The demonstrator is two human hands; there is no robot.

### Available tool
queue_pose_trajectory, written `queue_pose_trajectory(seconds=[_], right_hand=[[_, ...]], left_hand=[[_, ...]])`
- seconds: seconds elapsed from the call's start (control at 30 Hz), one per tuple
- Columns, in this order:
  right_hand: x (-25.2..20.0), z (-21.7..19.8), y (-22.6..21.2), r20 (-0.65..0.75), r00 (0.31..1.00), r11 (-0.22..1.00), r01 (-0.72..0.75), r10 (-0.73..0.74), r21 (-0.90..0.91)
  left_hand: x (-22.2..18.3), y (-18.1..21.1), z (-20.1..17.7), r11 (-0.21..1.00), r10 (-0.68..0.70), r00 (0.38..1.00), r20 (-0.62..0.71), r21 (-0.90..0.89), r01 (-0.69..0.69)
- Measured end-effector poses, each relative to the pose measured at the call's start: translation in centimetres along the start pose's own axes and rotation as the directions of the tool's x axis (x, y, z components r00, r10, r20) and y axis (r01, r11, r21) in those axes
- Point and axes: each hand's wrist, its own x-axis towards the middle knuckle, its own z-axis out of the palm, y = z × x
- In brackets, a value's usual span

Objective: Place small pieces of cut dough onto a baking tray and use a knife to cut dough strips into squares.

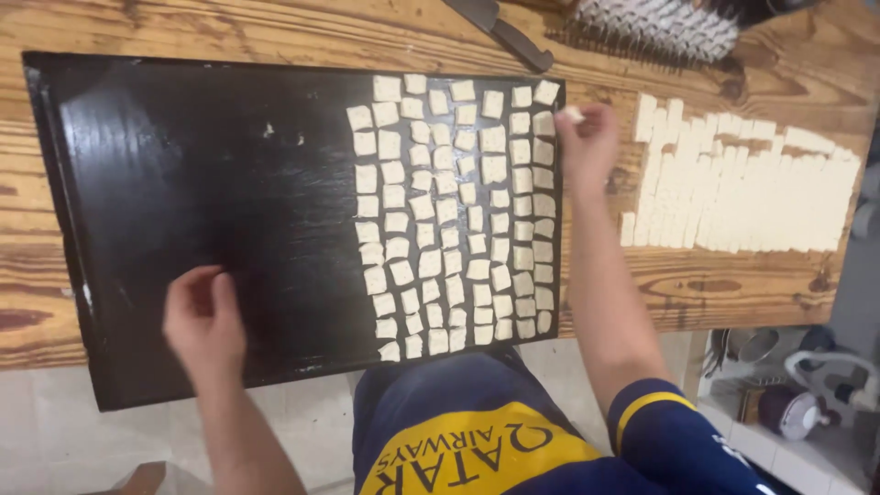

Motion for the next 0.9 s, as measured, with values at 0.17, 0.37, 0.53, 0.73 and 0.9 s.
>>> queue_pose_trajectory(seconds=[0.17, 0.37, 0.53, 0.73, 0.9], right_hand=[[-3.6, 7.3, -11.6, 0.339, 0.933, 0.985, 0.072, -0.122, 0.158], [-4.8, 16.1, -16.5, 0.421, 0.83, 0.903, 0.427, -0.367, -0.054], [-5.3, 16.7, -16.6, 0.334, 0.777, 0.786, 0.601, -0.533, -0.143], [-8.0, 5.1, -11.0, 0.362, 0.793, 0.872, 0.443, -0.49, 0.209], [-2.2, -6.3, 4.5, 0.283, 0.871, 0.872, 0.459, -0.402, -0.171]], left_hand=[[-2.0, 0.6, -5.0, 0.98, -0.123, 0.988, -0.095, 0.148, 0.136], [-4.9, -1.2, -6.6, 0.976, -0.131, 0.981, -0.146, 0.157, 0.153], [-6.6, -0.8, -6.9, 0.976, -0.189, 0.971, -0.149, 0.077, 0.202], [-7.3, -2.6, -5.8, 0.98, -0.119, 0.976, -0.181, 0.133, 0.145], [-6.8, -0.1, -1.3, 0.993, -0.119, 0.987, -0.109, -0.006, 0.119]])
